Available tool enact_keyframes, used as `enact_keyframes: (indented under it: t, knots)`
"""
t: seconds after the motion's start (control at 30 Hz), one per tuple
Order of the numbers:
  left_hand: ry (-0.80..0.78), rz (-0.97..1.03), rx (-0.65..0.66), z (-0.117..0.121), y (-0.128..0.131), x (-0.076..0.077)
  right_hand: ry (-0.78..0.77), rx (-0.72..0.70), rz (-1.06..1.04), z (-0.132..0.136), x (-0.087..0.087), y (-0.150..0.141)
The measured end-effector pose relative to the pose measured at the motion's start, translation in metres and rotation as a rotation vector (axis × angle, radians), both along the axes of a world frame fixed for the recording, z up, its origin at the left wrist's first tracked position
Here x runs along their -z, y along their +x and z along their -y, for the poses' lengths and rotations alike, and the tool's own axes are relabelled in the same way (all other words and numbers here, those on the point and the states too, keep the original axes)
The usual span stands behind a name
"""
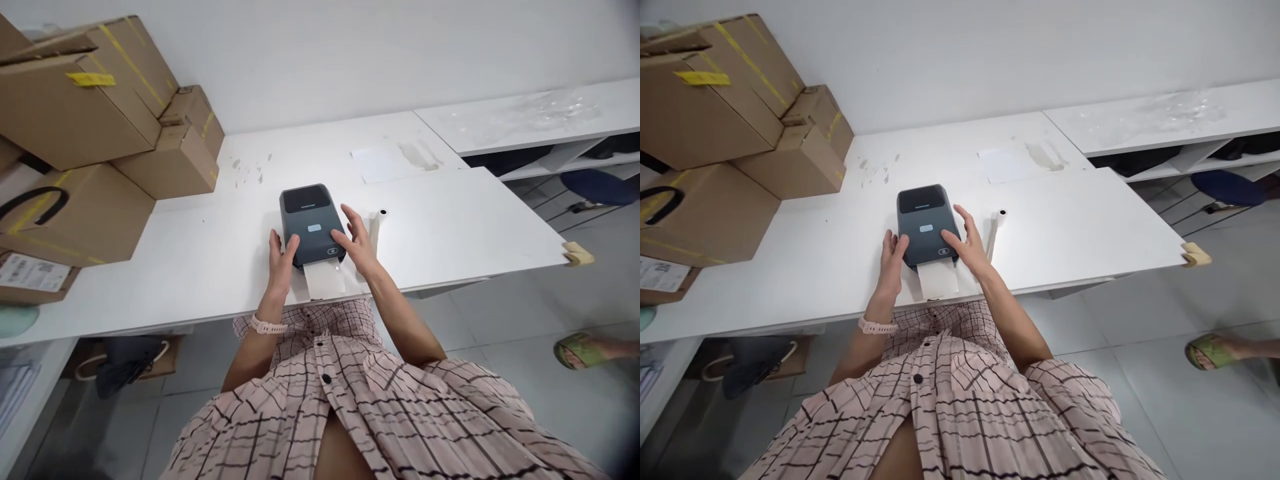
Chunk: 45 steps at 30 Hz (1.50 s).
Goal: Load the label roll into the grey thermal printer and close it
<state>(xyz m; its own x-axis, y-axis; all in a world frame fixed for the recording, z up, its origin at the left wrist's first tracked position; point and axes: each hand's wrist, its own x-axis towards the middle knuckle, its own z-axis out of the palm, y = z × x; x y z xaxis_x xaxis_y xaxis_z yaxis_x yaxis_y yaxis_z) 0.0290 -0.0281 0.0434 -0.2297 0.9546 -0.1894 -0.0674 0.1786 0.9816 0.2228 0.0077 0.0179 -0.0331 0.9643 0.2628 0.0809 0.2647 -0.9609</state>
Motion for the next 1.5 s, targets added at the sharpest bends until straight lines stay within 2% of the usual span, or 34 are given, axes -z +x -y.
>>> enact_keyframes:
  t: [0.13,0.2,0.4,0.5,0.57,0.63,0.77,0.8,0.87,0.93,1.0,1.1,1.2,1.27,1.37,1.43,1.5]
  knots:
    - [-0.017,0.07,0.035,0.0,0.002,0.014,-0.336,-0.109,-0.206,-0.003,0.013,-0.001]
    - [0.029,0.086,0.044,0.001,0.002,0.022,-0.421,-0.149,-0.285,-0.001,0.016,-0.002]
    - [0.152,0.069,0.022,-0.003,0.005,0.041,-0.39,-0.114,-0.325,0.004,0.023,-0.005]
    - [0.178,0.033,0.002,-0.008,0.005,0.043,-0.341,-0.085,-0.306,0.003,0.029,-0.006]
    - [0.181,0.032,0.037,-0.006,0.003,0.044,-0.331,-0.08,-0.288,0.003,0.032,-0.006]
    - [0.15,0.002,0.046,0.005,0.002,0.045,-0.326,-0.078,-0.282,0.003,0.031,-0.007]
    - [0.003,-0.228,-0.145,0.048,0.009,0.055,-0.332,-0.066,-0.294,0.005,0.027,-0.01]
    - [-0.032,-0.245,-0.127,0.058,0.012,0.056,-0.332,-0.061,-0.294,0.005,0.027,-0.011]
    - [-0.079,-0.153,0.047,0.069,0.019,0.055,-0.319,-0.056,-0.282,0.004,0.029,-0.012]
    - [-0.119,0.028,0.18,0.069,0.024,0.048,-0.302,-0.058,-0.251,0.004,0.032,-0.013]
    - [-0.151,0.139,0.229,0.063,0.025,0.039,-0.289,-0.055,-0.2,0.005,0.032,-0.012]
    - [-0.179,0.114,0.238,0.058,0.021,0.033,-0.164,0.033,-0.019,0.012,0.02,-0.01]
    - [-0.188,0.038,0.299,0.063,0.012,0.038,0.181,0.121,0.275,0.018,-0.001,-0.008]
    - [-0.173,-0.011,0.313,0.068,0.001,0.045,0.394,0.068,0.441,0.019,-0.014,-0.009]
    - [-0.097,-0.095,0.155,0.068,-0.017,0.05,0.537,-0.018,0.632,0.017,-0.023,-0.018]
    - [-0.021,-0.167,0.001,0.062,-0.025,0.048,0.54,-0.019,0.72,0.017,-0.025,-0.026]
    - [0.083,-0.223,-0.095,0.051,-0.027,0.043,0.506,-0.024,0.754,0.018,-0.026,-0.031]
